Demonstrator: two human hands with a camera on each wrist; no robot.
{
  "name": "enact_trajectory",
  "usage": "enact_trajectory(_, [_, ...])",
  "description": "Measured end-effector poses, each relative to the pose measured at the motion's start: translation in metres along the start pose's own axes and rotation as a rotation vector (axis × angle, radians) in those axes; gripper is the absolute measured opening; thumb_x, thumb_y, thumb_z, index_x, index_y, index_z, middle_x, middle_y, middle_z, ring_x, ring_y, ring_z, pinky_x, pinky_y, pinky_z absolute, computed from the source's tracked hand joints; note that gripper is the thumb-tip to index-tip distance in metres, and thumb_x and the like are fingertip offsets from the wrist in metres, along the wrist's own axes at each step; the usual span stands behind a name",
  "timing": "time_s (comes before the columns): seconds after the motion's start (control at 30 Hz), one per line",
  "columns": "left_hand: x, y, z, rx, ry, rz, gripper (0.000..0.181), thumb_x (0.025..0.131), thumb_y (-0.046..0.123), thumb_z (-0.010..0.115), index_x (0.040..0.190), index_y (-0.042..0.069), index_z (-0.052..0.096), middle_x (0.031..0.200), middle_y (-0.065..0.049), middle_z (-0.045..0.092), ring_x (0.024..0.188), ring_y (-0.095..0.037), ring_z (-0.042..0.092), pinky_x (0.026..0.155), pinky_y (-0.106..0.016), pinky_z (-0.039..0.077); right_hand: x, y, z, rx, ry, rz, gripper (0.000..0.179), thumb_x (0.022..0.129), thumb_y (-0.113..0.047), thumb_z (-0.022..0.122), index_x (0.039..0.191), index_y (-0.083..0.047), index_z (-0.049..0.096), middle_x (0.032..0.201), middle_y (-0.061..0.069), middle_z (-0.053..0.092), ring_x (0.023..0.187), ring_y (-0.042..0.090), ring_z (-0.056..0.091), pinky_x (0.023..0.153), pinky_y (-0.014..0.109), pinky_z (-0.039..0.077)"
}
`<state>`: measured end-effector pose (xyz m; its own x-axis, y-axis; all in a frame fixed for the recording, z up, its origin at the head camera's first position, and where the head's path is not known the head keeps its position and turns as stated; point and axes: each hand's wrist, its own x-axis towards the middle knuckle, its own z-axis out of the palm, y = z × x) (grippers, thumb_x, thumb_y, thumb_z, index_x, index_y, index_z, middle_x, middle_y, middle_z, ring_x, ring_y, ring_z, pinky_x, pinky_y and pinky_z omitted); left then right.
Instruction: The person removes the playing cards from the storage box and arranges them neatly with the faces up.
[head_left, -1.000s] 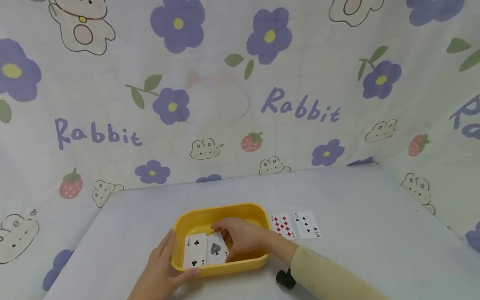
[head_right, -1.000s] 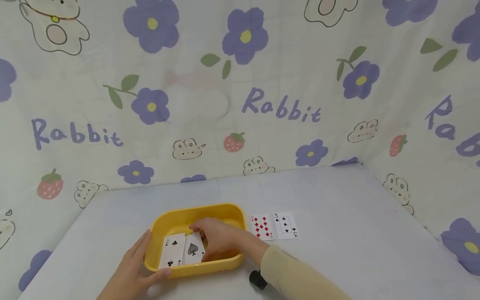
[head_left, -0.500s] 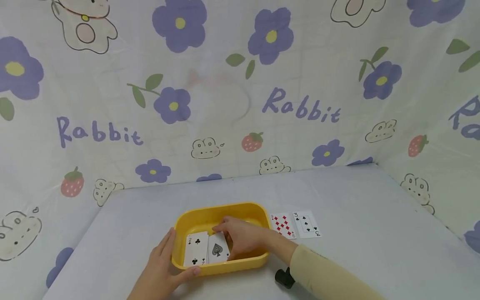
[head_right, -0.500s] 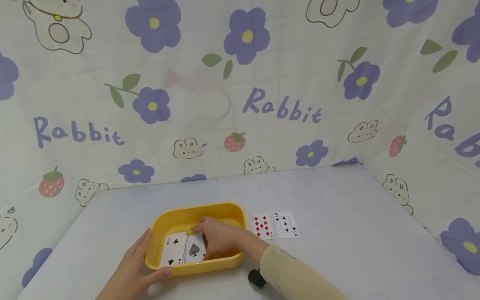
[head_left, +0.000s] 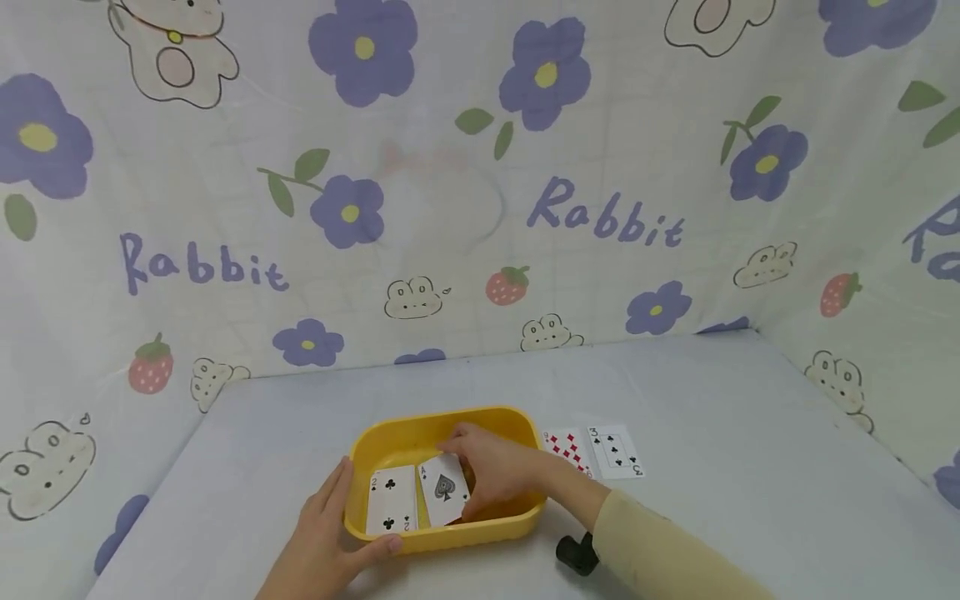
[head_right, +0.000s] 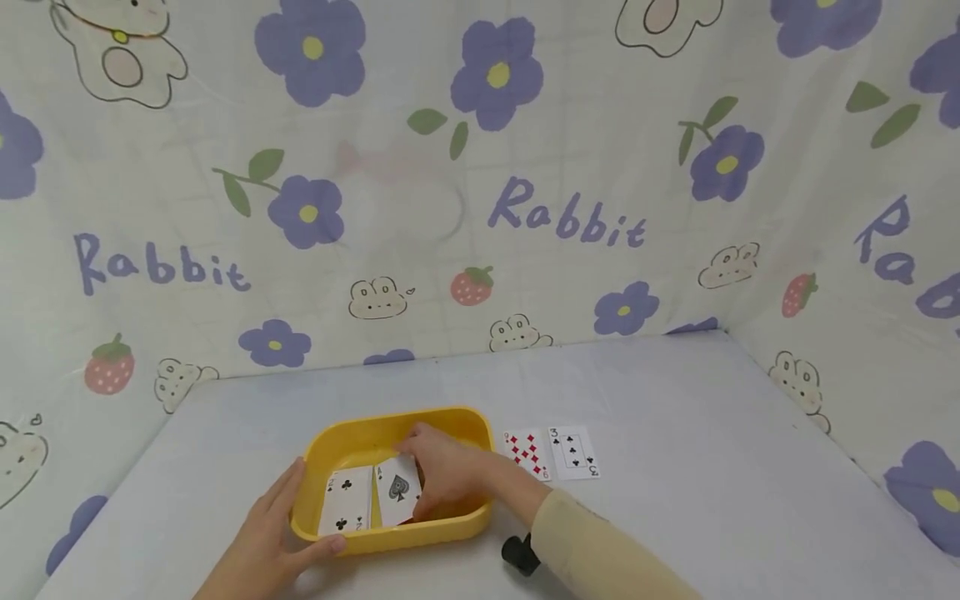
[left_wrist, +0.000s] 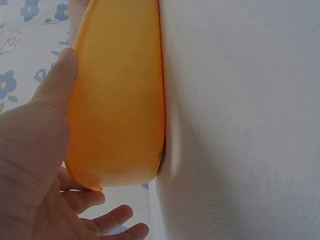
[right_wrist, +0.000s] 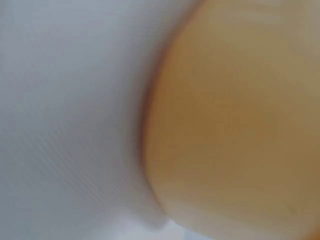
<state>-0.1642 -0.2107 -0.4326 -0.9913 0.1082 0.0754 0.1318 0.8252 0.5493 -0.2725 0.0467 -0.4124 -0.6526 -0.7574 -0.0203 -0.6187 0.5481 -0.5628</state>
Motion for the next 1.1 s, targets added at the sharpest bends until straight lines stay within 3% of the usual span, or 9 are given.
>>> enact_trajectory(0.23, [0.001, 0.002, 0.001, -0.014, -0.017, -0.055, 0.127, 0.069, 0.077, 0.068, 0.158, 0.006, 0.012, 0.161, -0.017, 0.015, 0.142, -0.04, 0.022, 0.11, -0.058, 0.027, -0.021, -0.01, -0.03, 0.082, 0.073, 0.016, 0.084, 0.071, -0.018, 0.089, 0.144, -0.007, 0.049, 0.127, -0.002, 0.051, 0.097, 0.012, 0.056, 0.082, 0.019, 0.051])
enact_trajectory(0.4, [0.001, 0.004, 0.001, -0.015, -0.037, -0.104, 0.13, 0.066, 0.079, 0.068, 0.158, 0.006, 0.012, 0.161, -0.017, 0.014, 0.142, -0.04, 0.021, 0.11, -0.059, 0.027, -0.051, -0.009, -0.052, 0.177, 0.168, -0.062, 0.085, 0.07, -0.015, 0.089, 0.145, -0.01, 0.049, 0.131, -0.003, 0.051, 0.093, 0.013, 0.057, 0.082, 0.025, 0.053])
enact_trajectory(0.6, [0.002, 0.004, -0.001, -0.017, -0.023, -0.079, 0.13, 0.066, 0.079, 0.068, 0.158, 0.007, 0.011, 0.161, -0.017, 0.015, 0.142, -0.04, 0.022, 0.11, -0.058, 0.027, -0.093, 0.008, -0.077, 0.286, 0.267, -0.118, 0.084, 0.071, -0.012, 0.09, 0.145, -0.012, 0.049, 0.137, 0.001, 0.048, 0.093, 0.021, 0.059, 0.082, 0.034, 0.055])
enact_trajectory(0.77, [0.0, 0.001, -0.001, -0.009, -0.004, -0.028, 0.127, 0.069, 0.079, 0.066, 0.158, 0.006, 0.012, 0.161, -0.017, 0.015, 0.142, -0.039, 0.023, 0.11, -0.057, 0.027, -0.124, 0.026, -0.085, 0.374, 0.291, -0.145, 0.085, 0.072, -0.012, 0.09, 0.146, -0.012, 0.048, 0.141, 0.006, 0.046, 0.098, 0.025, 0.058, 0.085, 0.032, 0.054])
enact_trajectory(0.9, [0.0, -0.004, 0.0, -0.004, 0.016, 0.016, 0.125, 0.071, 0.077, 0.066, 0.157, 0.004, 0.013, 0.161, -0.017, 0.014, 0.141, -0.04, 0.024, 0.11, -0.057, 0.027, -0.14, 0.041, -0.087, 0.365, 0.29, -0.112, 0.085, 0.073, -0.014, 0.09, 0.146, -0.013, 0.047, 0.142, 0.006, 0.045, 0.1, 0.022, 0.058, 0.087, 0.03, 0.054])
enact_trajectory(1.1, [0.0, -0.004, 0.0, -0.005, 0.015, 0.012, 0.125, 0.071, 0.076, 0.067, 0.157, 0.004, 0.013, 0.161, -0.017, 0.014, 0.141, -0.041, 0.024, 0.11, -0.057, 0.028, -0.163, 0.073, -0.084, 0.298, 0.256, -0.003, 0.083, 0.073, -0.015, 0.089, 0.145, -0.013, 0.047, 0.132, 0.006, 0.052, 0.095, 0.02, 0.059, 0.083, 0.031, 0.055])
